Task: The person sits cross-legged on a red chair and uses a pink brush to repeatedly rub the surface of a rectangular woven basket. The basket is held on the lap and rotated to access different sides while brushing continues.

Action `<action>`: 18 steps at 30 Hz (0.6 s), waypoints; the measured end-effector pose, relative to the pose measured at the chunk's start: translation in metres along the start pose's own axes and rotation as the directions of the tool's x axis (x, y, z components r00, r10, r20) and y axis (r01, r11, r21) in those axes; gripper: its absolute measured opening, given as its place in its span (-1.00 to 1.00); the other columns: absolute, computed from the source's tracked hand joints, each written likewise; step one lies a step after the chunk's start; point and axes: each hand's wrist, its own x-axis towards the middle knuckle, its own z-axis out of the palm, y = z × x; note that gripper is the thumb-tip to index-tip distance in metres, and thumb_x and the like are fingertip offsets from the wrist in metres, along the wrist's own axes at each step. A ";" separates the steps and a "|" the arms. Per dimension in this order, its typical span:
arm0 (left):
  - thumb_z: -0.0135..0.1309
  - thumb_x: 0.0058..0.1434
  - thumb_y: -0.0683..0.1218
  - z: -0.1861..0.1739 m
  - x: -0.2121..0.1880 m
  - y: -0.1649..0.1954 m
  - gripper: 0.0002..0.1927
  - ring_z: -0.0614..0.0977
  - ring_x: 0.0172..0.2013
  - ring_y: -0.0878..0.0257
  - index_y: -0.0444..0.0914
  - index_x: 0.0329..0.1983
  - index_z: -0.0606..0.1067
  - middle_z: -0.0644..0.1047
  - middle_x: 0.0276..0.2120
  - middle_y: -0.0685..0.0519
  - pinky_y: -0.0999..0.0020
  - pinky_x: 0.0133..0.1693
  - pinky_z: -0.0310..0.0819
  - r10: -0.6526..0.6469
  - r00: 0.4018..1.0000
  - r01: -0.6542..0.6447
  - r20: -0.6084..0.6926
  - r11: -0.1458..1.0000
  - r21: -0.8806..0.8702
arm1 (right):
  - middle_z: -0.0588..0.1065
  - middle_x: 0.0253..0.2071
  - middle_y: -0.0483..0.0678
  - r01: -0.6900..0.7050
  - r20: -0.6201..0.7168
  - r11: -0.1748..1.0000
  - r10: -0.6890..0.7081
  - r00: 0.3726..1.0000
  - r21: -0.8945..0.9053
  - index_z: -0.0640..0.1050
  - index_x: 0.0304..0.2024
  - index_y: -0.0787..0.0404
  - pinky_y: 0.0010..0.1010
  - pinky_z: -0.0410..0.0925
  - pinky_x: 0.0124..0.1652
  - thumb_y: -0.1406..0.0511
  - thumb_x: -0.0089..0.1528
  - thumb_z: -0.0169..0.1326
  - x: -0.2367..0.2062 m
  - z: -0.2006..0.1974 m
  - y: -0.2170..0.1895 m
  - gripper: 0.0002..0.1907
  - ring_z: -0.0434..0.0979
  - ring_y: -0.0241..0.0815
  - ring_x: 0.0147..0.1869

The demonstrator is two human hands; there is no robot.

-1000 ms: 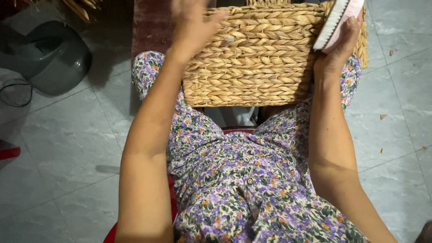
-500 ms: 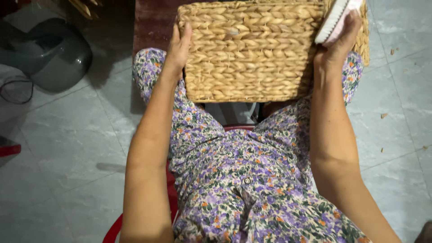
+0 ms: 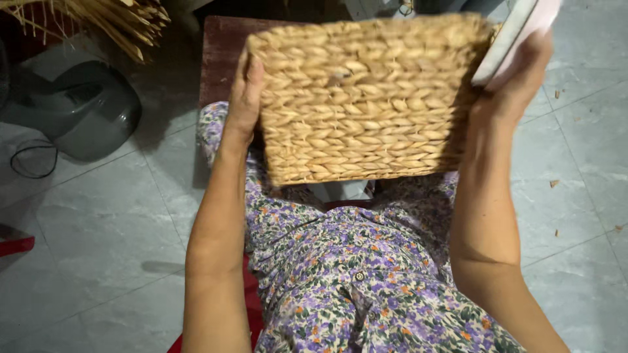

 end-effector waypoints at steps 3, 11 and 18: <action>-0.18 0.54 0.29 -0.008 0.008 -0.004 -0.25 0.26 0.46 0.13 -0.31 0.54 0.11 0.25 0.46 -0.10 0.25 0.45 0.08 0.069 0.998 -0.070 0.008 0.990 0.119 | 0.46 0.14 0.12 -0.059 -0.092 0.990 0.071 0.993 0.131 0.36 0.30 0.32 -0.03 0.38 0.22 -0.04 0.28 0.17 0.000 -0.015 0.021 -0.26 0.48 0.06 0.24; -0.31 0.58 0.29 -0.014 0.031 -0.039 -0.35 0.35 0.38 0.17 -0.29 0.42 0.27 0.36 0.31 -0.02 0.28 0.43 0.17 0.160 0.987 -0.160 -0.010 0.987 -0.014 | 0.31 0.44 0.12 0.363 0.148 0.844 -0.331 0.932 -0.394 0.10 0.54 0.22 -0.20 0.33 0.37 0.14 0.45 0.24 -0.051 0.038 0.013 -0.21 0.37 -0.02 0.44; -0.22 0.58 0.18 0.000 0.038 -0.047 -0.50 0.46 0.22 0.24 -0.28 0.32 0.30 0.44 0.17 0.02 0.25 0.34 0.33 0.087 0.996 -0.075 0.028 0.951 -0.299 | 0.36 0.15 0.17 0.646 0.714 0.384 0.050 0.699 -0.660 0.20 0.45 0.27 -0.06 0.26 0.17 -0.01 0.18 0.34 -0.204 0.184 0.021 -0.03 0.36 0.13 0.22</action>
